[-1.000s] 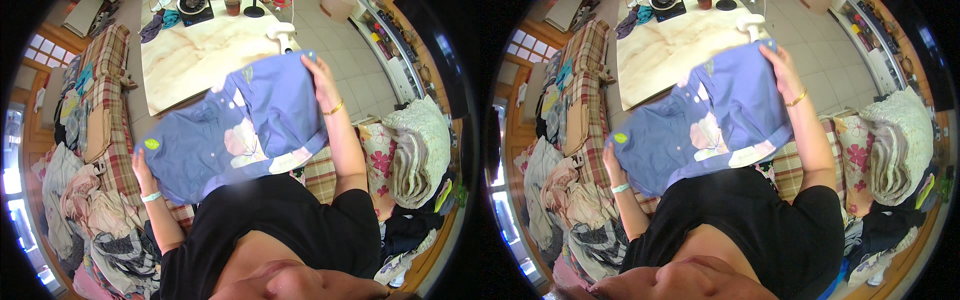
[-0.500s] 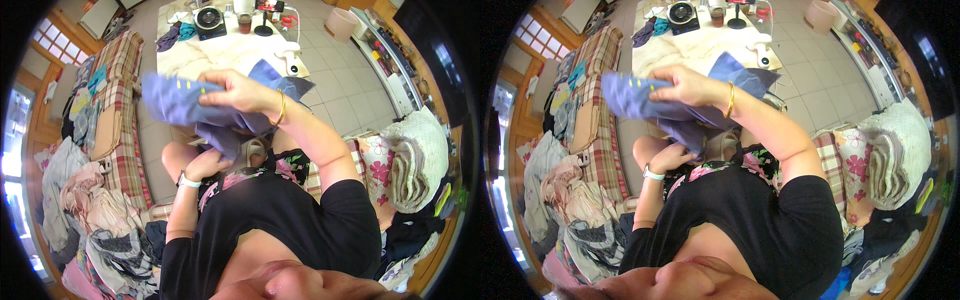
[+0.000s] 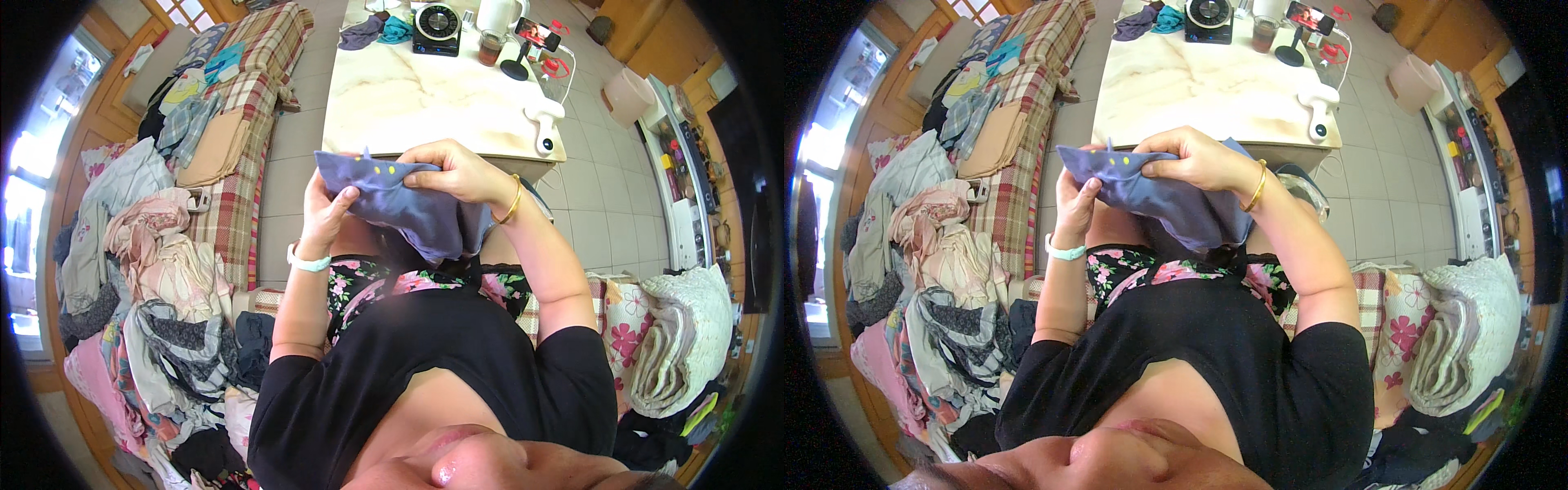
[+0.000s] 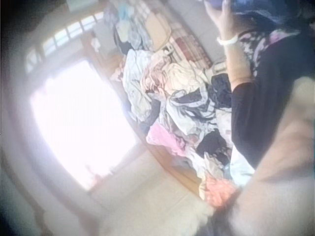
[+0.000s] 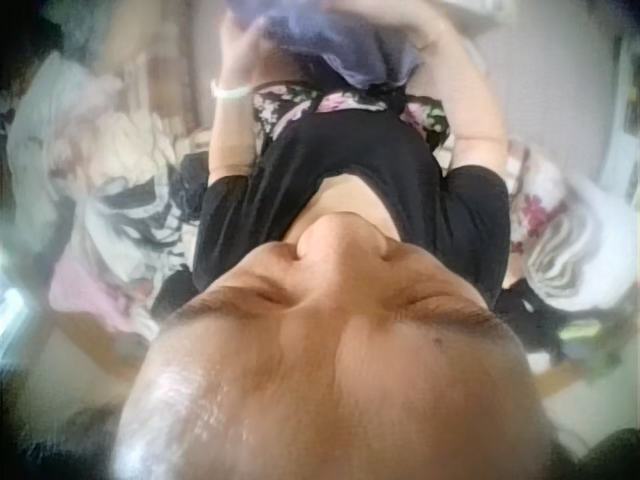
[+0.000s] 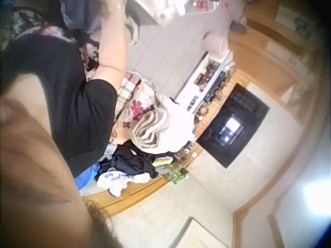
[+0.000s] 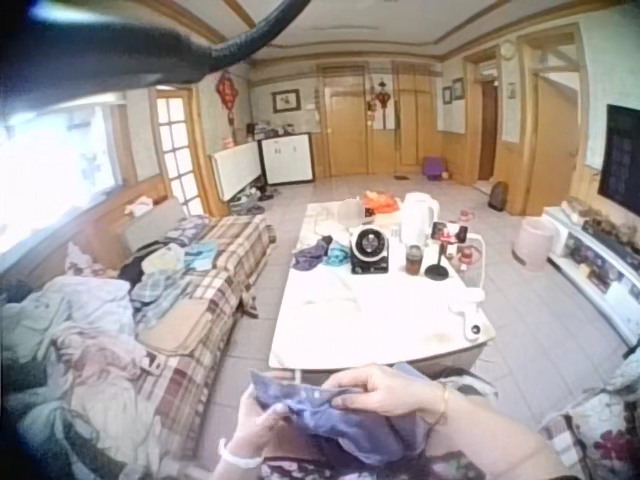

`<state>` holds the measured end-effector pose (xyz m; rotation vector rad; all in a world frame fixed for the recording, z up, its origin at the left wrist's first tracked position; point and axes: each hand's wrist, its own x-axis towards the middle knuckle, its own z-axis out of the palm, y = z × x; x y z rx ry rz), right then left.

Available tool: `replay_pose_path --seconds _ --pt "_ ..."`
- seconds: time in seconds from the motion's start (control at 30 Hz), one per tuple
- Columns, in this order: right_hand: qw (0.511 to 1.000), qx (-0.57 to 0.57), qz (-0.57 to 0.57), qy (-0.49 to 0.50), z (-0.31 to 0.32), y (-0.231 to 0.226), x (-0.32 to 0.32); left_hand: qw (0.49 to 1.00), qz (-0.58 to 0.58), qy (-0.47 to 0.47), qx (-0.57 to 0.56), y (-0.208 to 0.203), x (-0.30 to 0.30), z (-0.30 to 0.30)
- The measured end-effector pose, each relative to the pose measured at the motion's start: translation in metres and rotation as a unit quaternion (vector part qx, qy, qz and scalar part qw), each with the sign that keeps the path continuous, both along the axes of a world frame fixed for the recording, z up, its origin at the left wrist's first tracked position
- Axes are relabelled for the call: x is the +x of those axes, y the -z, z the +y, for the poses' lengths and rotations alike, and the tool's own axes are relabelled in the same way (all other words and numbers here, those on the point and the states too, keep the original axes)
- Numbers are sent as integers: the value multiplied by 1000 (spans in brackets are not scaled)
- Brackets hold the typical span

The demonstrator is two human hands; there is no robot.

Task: The person folds a blue floral-patterned garment on a low table, trims a loose thread with scissors, and uses a handheld steamer to smooth the fabric. The person then folds the garment neatly and places it on the table.

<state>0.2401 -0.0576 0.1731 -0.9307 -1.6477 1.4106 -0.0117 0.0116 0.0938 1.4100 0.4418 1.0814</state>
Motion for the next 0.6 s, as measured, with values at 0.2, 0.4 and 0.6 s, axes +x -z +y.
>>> replay_pose_path --seconds 0.2,0.4,0.6 --pt "985 80 -29 149 -9 6 4 904 104 -106 400 -24 11 -34" --pt "985 80 49 145 -16 16 2 903 168 -140 370 -19 27 -47" --pt "973 107 45 200 -21 16 1 906 175 -213 321 -6 31 -48"
